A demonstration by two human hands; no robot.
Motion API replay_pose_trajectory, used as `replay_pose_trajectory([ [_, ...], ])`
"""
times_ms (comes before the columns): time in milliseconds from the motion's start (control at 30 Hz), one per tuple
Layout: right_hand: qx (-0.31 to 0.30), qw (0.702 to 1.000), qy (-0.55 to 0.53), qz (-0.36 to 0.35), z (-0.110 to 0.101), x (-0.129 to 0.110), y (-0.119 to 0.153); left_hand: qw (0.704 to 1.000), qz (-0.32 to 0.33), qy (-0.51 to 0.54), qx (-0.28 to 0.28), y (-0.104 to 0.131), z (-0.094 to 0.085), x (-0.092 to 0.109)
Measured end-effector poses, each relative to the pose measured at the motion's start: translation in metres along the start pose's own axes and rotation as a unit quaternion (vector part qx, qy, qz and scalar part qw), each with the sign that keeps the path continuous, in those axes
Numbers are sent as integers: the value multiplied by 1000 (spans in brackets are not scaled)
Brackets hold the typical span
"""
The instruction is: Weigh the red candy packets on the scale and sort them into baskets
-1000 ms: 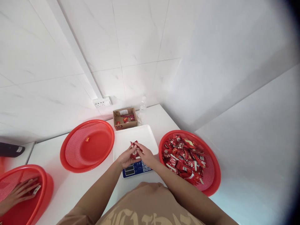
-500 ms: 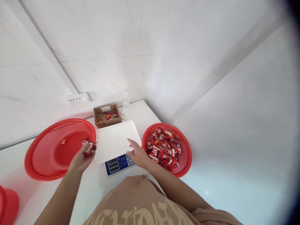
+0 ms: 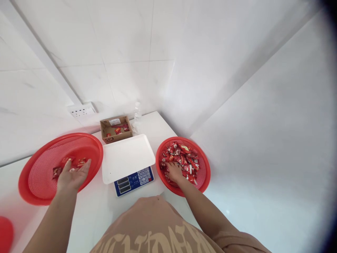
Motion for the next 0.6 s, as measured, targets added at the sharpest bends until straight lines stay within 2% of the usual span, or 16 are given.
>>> replay_pose_trajectory([
  [133, -18, 999, -3, -27, -1, -6, 9, 998, -42, -35, -26, 6, 11, -27],
  [300, -66, 998, -7, -9, -9, 13, 10, 993, -56, -80, -66, 11, 16, -44],
  [433, -32, 999, -10, 3, -18, 17, -9, 989, -58, -119, -71, 15, 18, -57],
  [500, -21, 1000, -15, 2, -13, 11, -20, 986, -63, -136, -75, 18, 20, -66],
  [600, -36, 999, -10, 25, 8, 3, -28, 980, -72, -165, -83, 23, 25, -81],
])
Point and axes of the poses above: each hand's wrist, its own y-axis away from the middle knuckle, its own z-axis out of the palm, x = y × z, the point moved 10 cm from there along -y, towards the middle knuckle, and after that the axes turned 9 degrees about x, right-handed, at the moved point
